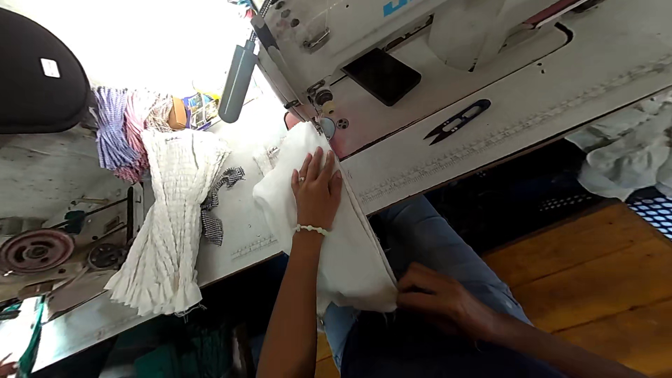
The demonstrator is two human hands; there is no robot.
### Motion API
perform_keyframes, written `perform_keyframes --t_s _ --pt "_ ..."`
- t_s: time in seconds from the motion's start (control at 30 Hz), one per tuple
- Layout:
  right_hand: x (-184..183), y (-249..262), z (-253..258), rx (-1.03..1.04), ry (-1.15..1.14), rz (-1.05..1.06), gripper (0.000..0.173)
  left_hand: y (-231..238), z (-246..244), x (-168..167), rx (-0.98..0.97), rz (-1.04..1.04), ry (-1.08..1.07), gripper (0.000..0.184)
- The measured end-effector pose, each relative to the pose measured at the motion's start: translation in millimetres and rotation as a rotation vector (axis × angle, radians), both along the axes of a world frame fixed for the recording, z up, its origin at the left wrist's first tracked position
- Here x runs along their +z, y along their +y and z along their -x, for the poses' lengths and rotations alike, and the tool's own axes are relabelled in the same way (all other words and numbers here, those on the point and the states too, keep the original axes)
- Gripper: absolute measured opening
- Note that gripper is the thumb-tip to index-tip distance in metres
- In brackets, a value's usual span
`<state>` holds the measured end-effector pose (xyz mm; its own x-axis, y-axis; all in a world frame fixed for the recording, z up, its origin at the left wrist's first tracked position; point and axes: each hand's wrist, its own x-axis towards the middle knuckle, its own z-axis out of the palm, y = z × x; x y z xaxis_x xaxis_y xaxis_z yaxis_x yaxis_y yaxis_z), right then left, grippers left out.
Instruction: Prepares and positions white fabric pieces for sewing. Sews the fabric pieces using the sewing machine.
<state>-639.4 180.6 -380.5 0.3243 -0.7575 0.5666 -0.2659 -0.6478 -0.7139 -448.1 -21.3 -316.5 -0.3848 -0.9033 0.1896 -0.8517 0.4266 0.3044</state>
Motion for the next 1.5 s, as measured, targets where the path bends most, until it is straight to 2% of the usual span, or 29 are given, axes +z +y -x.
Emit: perform_keyframes --t_s 0.23,0.37,0.5,0.57,0.63,0.73,0.8,0.87,0.9,1.0,1.17,1.3,1.5 --pt "1 -24 -13 -0.123 0.104 0.118 0.015 -27 -6 9 -0.093 0.027 -0.019 0.044" --pt "-5 -28 -15 -0.169 0.089 0.118 0.014 -16 4 24 -0.056 0.082 -0.036 0.031" --pt "-5 -25 -11 -0.189 0.058 0.124 0.010 47 -15 44 0.157 0.138 0.140 0.034" --pt "-3 -25 -9 -0.192 0.063 0.136 0.010 78 -38 41 0.353 0.154 0.221 0.038" --pt "-2 -25 -8 -0.190 0.092 0.150 0.011 100 -58 35 0.538 0.081 0.250 0.050" --pt "0 -24 -8 -0.195 0.152 0.183 0.012 127 -65 28 0.650 0.059 0.244 0.058" --pt "3 -24 -9 -0.189 0.179 0.210 0.013 142 -56 24 0.552 0.184 0.221 0.046" --pt "6 -23 -9 -0.185 0.195 0.232 0.014 146 -45 21 0.315 0.289 0.225 0.022" --pt "7 -22 -9 -0.180 0.202 0.243 0.014 142 -36 21 0.202 0.297 0.240 0.016" --pt "13 -21 -9 -0.188 0.227 0.290 0.013 114 -4 23 0.038 0.235 0.294 0.017" --pt "19 -20 -8 -0.208 0.252 0.351 0.011 87 23 15 0.167 0.053 0.220 0.030" --pt "18 -21 -7 -0.213 0.238 0.328 0.010 86 14 17 0.163 -0.014 0.264 0.020" --pt "14 -21 -10 -0.204 0.213 0.311 0.010 95 18 17 0.176 -0.013 0.224 0.017"
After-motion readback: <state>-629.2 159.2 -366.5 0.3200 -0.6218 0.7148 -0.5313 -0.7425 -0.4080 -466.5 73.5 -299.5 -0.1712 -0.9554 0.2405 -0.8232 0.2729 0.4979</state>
